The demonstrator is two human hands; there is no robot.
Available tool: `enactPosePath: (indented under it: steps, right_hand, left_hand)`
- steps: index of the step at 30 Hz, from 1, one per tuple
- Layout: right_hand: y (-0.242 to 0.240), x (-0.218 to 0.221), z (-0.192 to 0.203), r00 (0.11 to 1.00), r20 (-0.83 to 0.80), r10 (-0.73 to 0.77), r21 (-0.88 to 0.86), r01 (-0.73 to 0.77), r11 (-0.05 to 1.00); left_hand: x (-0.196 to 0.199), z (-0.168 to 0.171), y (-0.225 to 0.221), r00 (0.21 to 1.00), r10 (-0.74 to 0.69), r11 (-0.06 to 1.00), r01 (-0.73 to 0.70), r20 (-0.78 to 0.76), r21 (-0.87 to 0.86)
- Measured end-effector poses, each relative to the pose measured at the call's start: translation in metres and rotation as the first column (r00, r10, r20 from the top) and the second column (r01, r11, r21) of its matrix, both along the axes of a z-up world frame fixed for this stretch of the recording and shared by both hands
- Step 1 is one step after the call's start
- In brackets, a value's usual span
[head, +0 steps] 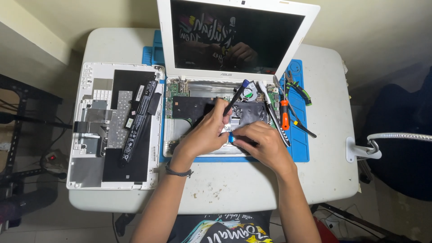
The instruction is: Securing the heatsink and fan assembly inside a disassembled laptop using a precision screwdriver.
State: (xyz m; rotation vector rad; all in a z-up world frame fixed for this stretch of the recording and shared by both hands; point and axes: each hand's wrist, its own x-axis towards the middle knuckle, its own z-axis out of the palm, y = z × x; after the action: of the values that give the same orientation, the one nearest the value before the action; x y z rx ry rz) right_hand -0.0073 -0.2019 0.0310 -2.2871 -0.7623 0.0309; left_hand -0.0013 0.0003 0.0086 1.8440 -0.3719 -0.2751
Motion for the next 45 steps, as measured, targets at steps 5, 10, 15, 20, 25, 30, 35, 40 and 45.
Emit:
enactPosePath:
  steps: [5, 10, 15, 20, 25, 30, 35, 40, 45]
  right_hand:
    - [-0.002, -0.002, -0.007, 0.998, 0.063, -0.009, -0.035, 0.011, 0.999]
    - [-0.003, -0.004, -0.014, 0.993, 0.117, -0.025, -0.08, 0.034, 0.996]
    - [-0.007, -0.001, -0.004, 0.985, 0.168, -0.037, -0.114, 0.057, 0.992]
    - [-0.006, -0.001, -0.007, 0.993, 0.102, -0.061, -0.116, 0.073, 0.991]
    - [-0.005, -0.001, -0.005, 0.996, 0.065, -0.067, -0.115, 0.074, 0.991]
    - [-0.014, 0.005, -0.01, 0.986, 0.023, -0.167, -0.053, 0.168, 0.984]
    - [-0.016, 0.006, -0.008, 0.985, 0.011, -0.173, -0.07, 0.173, 0.982]
    - [-0.011, 0.004, 0.004, 0.993, -0.015, -0.118, -0.109, 0.116, 0.987]
    - [-0.005, 0.006, 0.0, 0.992, -0.013, -0.127, -0.106, 0.125, 0.986]
  left_hand:
    - [0.001, 0.003, -0.004, 1.0, 0.018, 0.999, -0.018, -0.001, 0.045]
    - [-0.003, 0.016, -0.009, 0.999, 0.033, 0.992, -0.032, -0.006, 0.12]
    - [-0.003, 0.007, -0.014, 0.998, 0.05, 0.984, -0.042, -0.045, 0.176]
    - [-0.002, 0.014, -0.019, 0.997, 0.06, 0.979, -0.049, -0.051, 0.197]
    - [-0.001, 0.02, -0.017, 0.995, 0.072, 0.983, -0.058, -0.071, 0.175]
    - [0.002, 0.016, -0.007, 0.996, 0.037, 0.996, -0.03, -0.078, 0.08]
    - [0.004, 0.015, -0.006, 0.998, 0.038, 0.997, -0.034, -0.05, 0.074]
    - [0.002, 0.016, -0.008, 0.998, 0.032, 0.995, -0.027, -0.048, 0.097]
    - [0.001, 0.002, -0.012, 0.998, 0.05, 0.991, -0.044, -0.037, 0.129]
